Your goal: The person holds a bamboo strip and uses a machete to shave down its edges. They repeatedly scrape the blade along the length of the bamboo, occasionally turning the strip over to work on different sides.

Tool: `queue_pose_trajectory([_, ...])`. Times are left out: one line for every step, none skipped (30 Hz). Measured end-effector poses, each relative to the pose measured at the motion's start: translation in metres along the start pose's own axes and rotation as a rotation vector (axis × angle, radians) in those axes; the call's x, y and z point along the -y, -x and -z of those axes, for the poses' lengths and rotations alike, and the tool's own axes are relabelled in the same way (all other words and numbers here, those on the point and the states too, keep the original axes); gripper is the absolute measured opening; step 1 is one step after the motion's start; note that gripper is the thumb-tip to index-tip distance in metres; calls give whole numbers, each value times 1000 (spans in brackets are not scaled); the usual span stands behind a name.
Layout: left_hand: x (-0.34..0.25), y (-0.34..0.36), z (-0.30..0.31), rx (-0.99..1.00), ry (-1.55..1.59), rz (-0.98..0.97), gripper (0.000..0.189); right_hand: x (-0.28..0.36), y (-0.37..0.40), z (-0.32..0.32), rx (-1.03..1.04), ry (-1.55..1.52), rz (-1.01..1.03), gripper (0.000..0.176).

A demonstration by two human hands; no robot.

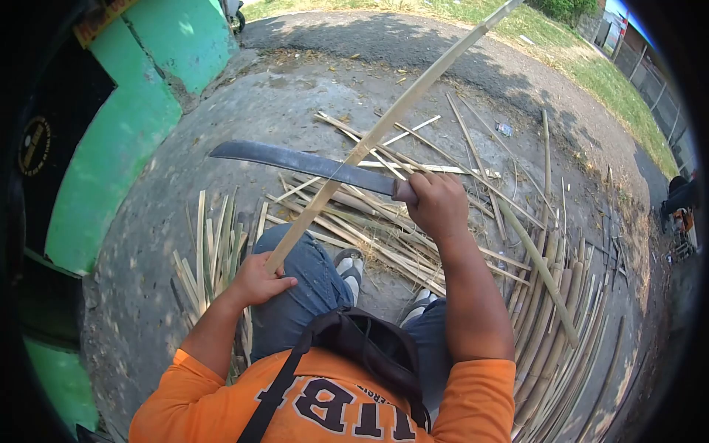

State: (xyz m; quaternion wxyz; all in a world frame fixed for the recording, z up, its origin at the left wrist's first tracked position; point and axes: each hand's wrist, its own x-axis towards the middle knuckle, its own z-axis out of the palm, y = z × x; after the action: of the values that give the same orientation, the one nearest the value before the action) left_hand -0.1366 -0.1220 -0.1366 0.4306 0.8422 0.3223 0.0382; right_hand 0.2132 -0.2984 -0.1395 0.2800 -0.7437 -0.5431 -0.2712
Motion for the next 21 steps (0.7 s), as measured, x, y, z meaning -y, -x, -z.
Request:
queue_pose_trajectory([0,0,0,-1,2,15,36,4,-1,1,19,-2,42,16])
queue_pose_trajectory([0,0,0,-3,0,12,36,12,-1,2,36,-5,84,15])
queue_pose_trajectory([-1,0,-1,-3,-4,11,36,21,-1,1,54,-9,123,15])
queue_pose_trajectory([-1,0,0,-1,-10,9,36,26,-1,-4,106,-18,178,14])
queue_pose_trajectory([1,-1,0,1,-22,11,36,30,-1,-5,108,-7,183,13])
queue_pose_trajectory([3,-2,0,4,-35,13,36,33,-2,-4,109,5,188,13])
queue_pose_trajectory([5,-2,0,8,-46,15,36,35,-2,-4,113,18,193,13])
queue_pose_trajectory([6,0,0,6,-32,12,36,29,-2,-6,65,11,120,13])
queue_pose_trajectory([7,1,1,3,-16,8,36,17,-2,-8,17,5,50,13])
queue_pose_trajectory([7,2,0,-3,1,2,36,9,-4,-6,-33,0,-17,13])
queue_pose_trajectory([7,1,0,-9,-4,-3,36,4,-3,0,31,32,-148,14])
queue_pose_trajectory([6,1,-1,-14,-10,-8,36,1,-3,0,11,53,-116,15])
queue_pose_trajectory([6,-1,-2,-21,-15,-15,36,-1,-4,-1,-9,74,-83,16])
queue_pose_trajectory([5,-1,-1,-19,1,-17,36,-2,-3,-1,-12,52,-68,16])
queue_pose_trajectory([6,-1,0,-15,15,-18,36,2,-1,-1,-15,30,-57,17])
queue_pose_trajectory([6,-1,0,-8,29,-18,36,6,1,-1,-16,8,-48,17])
queue_pose_trajectory([6,-2,0,-8,21,-8,36,10,1,-1,11,9,-4,17])
queue_pose_trajectory([6,-3,0,-5,15,4,36,17,0,1,42,9,39,16])
queue_pose_trajectory([6,-3,0,-4,9,16,36,24,-2,3,72,9,84,16])
queue_pose_trajectory([4,-2,-1,-1,3,23,36,34,-5,5,93,21,160,15])
queue_pose_trajectory([2,-2,-1,0,-5,28,36,39,-4,3,92,14,183,15])
